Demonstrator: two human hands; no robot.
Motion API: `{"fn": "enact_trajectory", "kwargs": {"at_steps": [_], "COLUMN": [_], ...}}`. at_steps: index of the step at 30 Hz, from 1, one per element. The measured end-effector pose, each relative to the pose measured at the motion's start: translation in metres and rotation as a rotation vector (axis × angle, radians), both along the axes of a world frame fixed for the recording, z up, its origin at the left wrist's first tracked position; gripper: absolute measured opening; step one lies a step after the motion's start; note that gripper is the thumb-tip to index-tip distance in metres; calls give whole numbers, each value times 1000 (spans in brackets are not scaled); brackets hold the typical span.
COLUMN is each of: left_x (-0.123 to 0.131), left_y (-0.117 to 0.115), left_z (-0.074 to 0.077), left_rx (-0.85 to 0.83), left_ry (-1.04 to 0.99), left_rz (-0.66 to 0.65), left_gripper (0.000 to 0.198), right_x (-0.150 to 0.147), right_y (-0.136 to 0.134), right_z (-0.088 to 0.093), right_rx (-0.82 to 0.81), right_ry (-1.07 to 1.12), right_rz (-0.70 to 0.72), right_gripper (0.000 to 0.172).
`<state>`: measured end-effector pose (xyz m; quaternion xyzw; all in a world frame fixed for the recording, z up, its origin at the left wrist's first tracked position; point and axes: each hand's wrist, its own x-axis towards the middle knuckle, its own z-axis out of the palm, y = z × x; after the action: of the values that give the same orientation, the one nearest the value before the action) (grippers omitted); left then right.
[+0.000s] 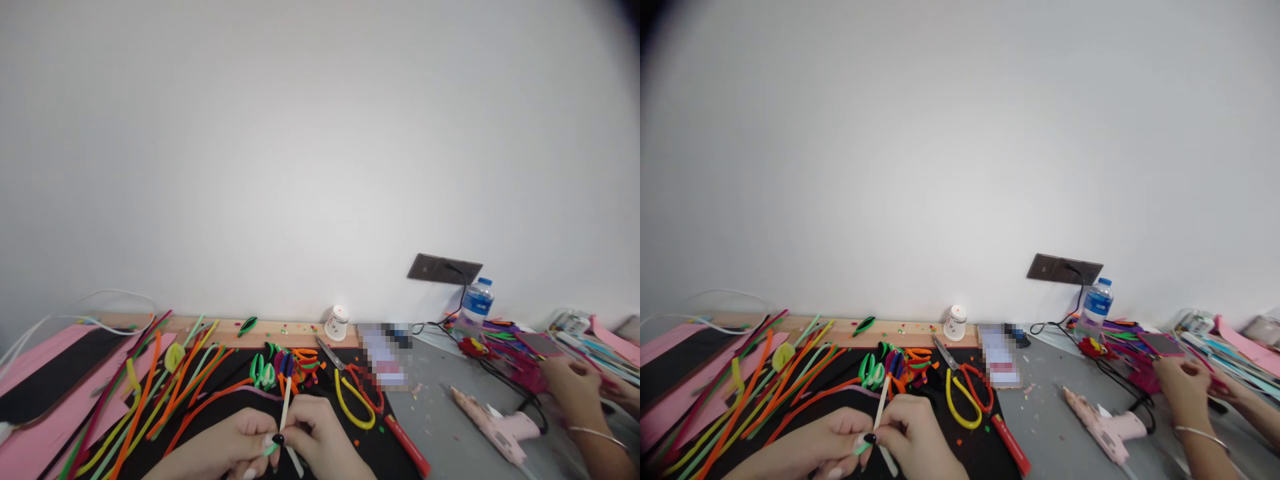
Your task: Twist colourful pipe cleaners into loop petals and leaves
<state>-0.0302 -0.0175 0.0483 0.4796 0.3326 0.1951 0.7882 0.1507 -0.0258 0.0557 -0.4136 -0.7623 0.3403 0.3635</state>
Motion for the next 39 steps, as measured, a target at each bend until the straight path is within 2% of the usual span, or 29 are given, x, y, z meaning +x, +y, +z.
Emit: {"fn": "enact_trajectory", "kwargs": {"at_steps": [8, 18, 27, 34, 39], "left_x": [1, -1, 1, 3, 11], "left_y": [1, 5, 4, 5, 5], "left_z": [1, 0, -1, -9, -21], "left_rx": [-41, -255, -259, -173, 141], "left_ry": [-22, -71, -35, -14, 30], "left_rz": [27, 43, 54, 55, 90], "left_gripper": [28, 27, 25, 23, 32], "right_x": [-1, -1, -3, -2, -3], "right_y": [-1, -5, -6, -6, -3], "right_z": [-4, 3, 7, 2, -10], "right_rx": [-14, 266, 280, 230, 86], "right_ry": [5, -86, -294, -272, -117], "right_rz": [-4, 57, 53, 48, -42], "right_gripper": [10, 15, 16, 16, 20]}}
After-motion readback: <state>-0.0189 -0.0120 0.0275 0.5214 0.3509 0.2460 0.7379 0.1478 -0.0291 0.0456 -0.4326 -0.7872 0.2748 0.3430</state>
